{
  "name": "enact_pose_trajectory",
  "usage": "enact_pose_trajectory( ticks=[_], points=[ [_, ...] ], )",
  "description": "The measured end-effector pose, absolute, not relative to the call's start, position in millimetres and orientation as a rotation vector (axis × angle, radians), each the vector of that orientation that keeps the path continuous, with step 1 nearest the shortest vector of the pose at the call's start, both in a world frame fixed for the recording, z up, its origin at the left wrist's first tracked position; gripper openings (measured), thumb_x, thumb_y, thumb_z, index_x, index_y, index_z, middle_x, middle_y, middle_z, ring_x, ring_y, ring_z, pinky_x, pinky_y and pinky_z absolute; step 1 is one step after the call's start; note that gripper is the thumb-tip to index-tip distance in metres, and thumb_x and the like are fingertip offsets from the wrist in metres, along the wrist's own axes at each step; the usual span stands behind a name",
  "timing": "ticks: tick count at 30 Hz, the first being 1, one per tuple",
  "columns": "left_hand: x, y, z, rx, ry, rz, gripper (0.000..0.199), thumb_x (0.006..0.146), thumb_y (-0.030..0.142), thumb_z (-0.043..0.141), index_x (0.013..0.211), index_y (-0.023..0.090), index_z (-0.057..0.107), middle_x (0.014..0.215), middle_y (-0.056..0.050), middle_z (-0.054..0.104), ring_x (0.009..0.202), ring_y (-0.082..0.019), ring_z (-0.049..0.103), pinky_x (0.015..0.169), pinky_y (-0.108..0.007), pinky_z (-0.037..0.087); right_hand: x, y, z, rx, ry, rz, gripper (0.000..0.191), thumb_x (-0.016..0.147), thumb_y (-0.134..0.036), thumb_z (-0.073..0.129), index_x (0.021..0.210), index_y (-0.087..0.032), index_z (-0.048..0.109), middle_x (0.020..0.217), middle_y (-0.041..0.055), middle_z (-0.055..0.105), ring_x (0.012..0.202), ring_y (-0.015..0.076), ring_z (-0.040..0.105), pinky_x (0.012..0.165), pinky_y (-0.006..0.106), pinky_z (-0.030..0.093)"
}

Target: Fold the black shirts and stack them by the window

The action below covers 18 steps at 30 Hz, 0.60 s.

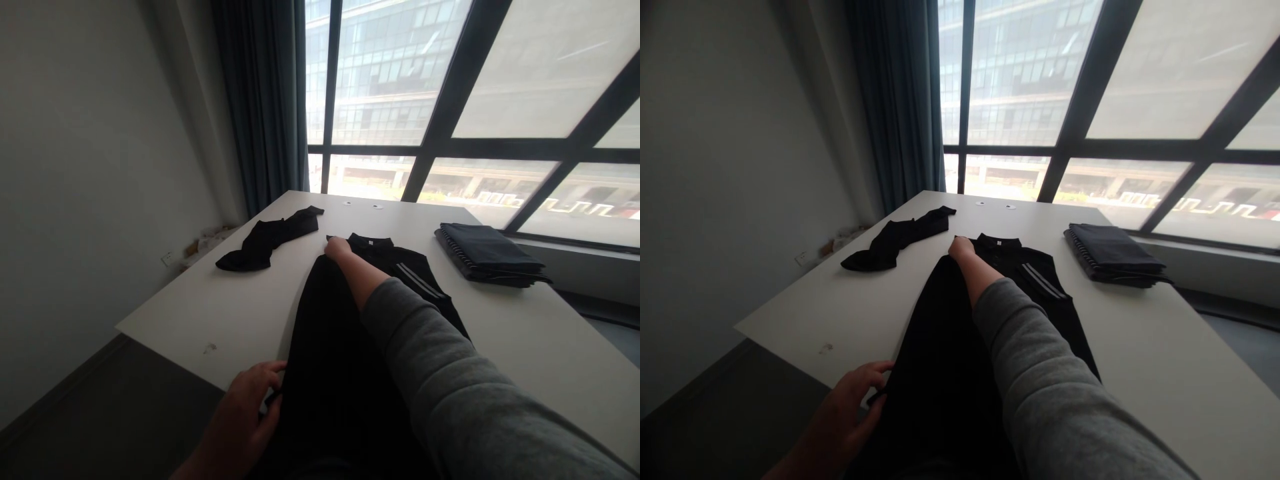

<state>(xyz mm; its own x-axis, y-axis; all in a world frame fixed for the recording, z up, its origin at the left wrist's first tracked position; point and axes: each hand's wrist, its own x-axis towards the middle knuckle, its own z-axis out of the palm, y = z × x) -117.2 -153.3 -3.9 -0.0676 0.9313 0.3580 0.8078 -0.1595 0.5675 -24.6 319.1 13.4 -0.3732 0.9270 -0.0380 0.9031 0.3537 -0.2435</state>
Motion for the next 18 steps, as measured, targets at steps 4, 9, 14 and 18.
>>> enact_pose_trajectory(
  ticks=[4,9,14,18],
  points=[
    [-102.4,-146.7,10.1,2.126,1.739,0.928,0.016,0.092,0.012,0.049,0.096,0.025,0.057,0.14,-0.009,0.07,0.125,-0.025,0.068,0.104,-0.041,0.055,20.3,322.9,29.2,-1.701,-2.468,0.265,0.043,0.102,-0.026,0.051,0.132,-0.004,0.071,0.134,0.022,0.064,0.127,0.0262,0.062,0.11,0.028,0.047],
    [-81.4,-136.4,16.3,2.221,1.462,0.688,0.031,0.077,0.002,0.052,0.098,0.024,0.059,0.145,-0.005,0.067,0.137,-0.024,0.06,0.115,-0.042,0.046,85.7,314.7,27.5,-1.768,-2.446,0.232,0.045,0.103,-0.028,0.045,0.13,-0.009,0.075,0.131,0.0184,0.066,0.123,0.0259,0.064,0.109,0.03,0.048],
    [-66.7,-122.0,15.5,2.22,1.317,0.46,0.023,0.089,0.023,0.069,0.112,0.026,0.066,0.145,-0.004,0.068,0.134,-0.025,0.062,0.117,-0.043,0.046,122.0,299.8,3.1,-1.8,-2.495,0.24,0.041,0.1,-0.032,0.055,0.13,-0.013,0.076,0.132,0.0181,0.064,0.124,0.0287,0.061,0.114,0.037,0.045],
    [-65.2,-99.5,7.9,2.263,1.423,0.422,0.032,0.103,0.028,0.054,0.132,0.024,0.066,0.153,-0.008,0.062,0.145,-0.027,0.054,0.121,-0.048,0.045,116.1,297.1,-11.3,-1.744,-2.519,0.228,0.049,0.104,-0.045,0.053,0.145,-0.023,0.067,0.15,0.0156,0.052,0.141,0.0318,0.045,0.12,0.041,0.039]
  ],
)
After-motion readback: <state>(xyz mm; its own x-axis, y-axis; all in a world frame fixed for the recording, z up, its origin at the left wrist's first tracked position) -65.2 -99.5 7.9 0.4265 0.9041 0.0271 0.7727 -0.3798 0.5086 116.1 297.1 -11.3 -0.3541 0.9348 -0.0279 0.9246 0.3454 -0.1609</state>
